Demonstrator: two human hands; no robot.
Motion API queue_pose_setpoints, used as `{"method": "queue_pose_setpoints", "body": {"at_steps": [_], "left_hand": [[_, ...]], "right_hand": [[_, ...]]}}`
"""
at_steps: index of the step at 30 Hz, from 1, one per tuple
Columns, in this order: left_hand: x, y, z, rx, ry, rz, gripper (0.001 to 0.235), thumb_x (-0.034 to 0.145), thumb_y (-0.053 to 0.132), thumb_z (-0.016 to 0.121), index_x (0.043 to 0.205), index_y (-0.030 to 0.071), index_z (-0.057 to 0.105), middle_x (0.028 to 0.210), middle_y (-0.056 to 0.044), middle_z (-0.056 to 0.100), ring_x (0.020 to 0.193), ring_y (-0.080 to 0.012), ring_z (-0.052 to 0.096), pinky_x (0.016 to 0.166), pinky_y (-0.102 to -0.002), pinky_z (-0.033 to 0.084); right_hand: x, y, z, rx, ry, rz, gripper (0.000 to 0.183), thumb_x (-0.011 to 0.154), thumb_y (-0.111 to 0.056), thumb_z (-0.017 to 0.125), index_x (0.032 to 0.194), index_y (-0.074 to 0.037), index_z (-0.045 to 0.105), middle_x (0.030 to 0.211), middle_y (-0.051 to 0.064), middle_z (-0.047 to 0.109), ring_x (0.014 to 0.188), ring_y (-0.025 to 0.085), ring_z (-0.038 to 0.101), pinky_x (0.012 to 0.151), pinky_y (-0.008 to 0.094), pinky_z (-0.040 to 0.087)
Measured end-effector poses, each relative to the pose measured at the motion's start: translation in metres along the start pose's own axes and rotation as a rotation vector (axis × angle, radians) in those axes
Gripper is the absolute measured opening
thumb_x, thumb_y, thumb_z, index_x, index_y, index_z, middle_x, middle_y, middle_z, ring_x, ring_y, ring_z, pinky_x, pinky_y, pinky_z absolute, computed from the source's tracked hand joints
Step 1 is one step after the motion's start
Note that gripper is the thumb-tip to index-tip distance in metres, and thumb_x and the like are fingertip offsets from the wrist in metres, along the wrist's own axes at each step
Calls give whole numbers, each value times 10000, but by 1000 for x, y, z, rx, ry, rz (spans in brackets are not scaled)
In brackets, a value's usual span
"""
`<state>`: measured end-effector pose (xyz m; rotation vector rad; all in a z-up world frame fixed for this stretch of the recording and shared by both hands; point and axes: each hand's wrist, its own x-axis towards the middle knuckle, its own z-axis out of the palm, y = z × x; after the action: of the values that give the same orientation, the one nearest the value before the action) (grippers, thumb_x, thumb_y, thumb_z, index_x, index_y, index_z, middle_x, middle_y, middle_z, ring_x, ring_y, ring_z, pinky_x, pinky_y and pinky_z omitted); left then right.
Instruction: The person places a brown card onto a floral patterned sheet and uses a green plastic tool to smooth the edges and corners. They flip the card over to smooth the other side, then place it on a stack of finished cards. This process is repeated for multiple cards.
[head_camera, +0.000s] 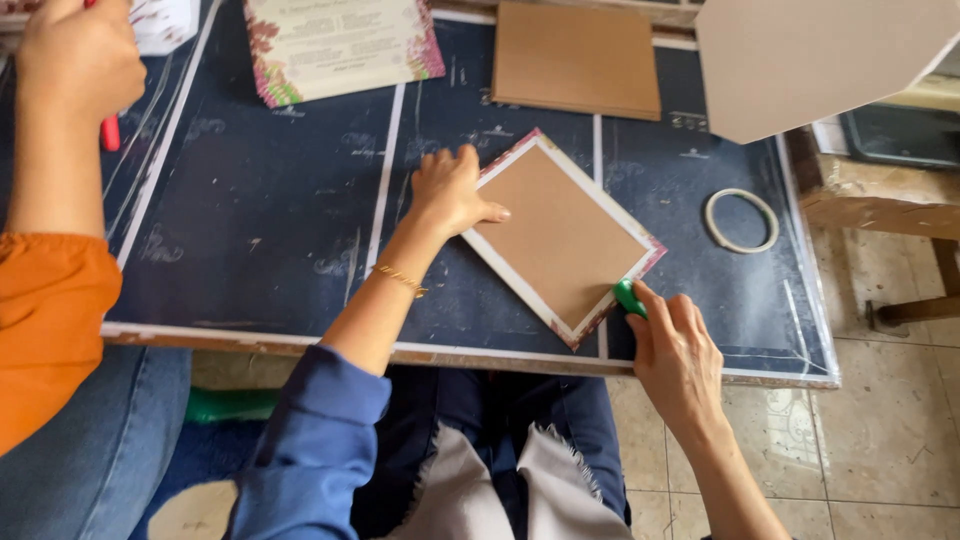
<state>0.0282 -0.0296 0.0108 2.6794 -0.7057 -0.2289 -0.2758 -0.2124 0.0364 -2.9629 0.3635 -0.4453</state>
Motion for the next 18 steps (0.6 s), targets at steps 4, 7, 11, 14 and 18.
{"method": "queue_pose_setpoints", "body": {"at_steps": [4,7,11,14,18], "left_hand": [[-55,29,-83,-461,452,432,90,889,111,733,888,80,649,828,-76,508,641,-201,522,594,-349,406],[-149,87,-168,-480,524,628,166,1058,153,493,991,22,571,934,-97,463,792,-229,499,635,-344,408],[-200,91,-91,93,692,811,218,951,62,792,1098,31,634,962,-102,592,870,-254,592,620,-283,626],[-223,75,-26,209,498,805,311,906,241,773,1153,77,682,1004,-37,678,889,-181,647,845,-330,569],[-244,65,1,104,554,812,213,972,166,684,1034,-38,695,994,-141,661,911,-251,622,947,-365,551]], "right_hand": [[-6,37,-8,-102,4,243,347,996,-229,565,1340,-187,541,984,115,528,917,330,581,479,493,536],[-6,51,-15,-135,15,253,323,1027,-201,543,1345,-144,521,982,160,524,870,353,568,455,487,505],[-5,80,-12,-103,28,196,320,1001,-158,608,1318,-120,580,977,151,568,712,340,591,447,432,478],[13,60,-18,121,20,268,290,1057,-146,569,1343,-107,584,938,123,534,764,315,546,651,483,439],[28,-32,-6,326,-97,-463,429,851,51,605,1265,-60,622,988,102,592,870,270,579,687,383,527]]}}
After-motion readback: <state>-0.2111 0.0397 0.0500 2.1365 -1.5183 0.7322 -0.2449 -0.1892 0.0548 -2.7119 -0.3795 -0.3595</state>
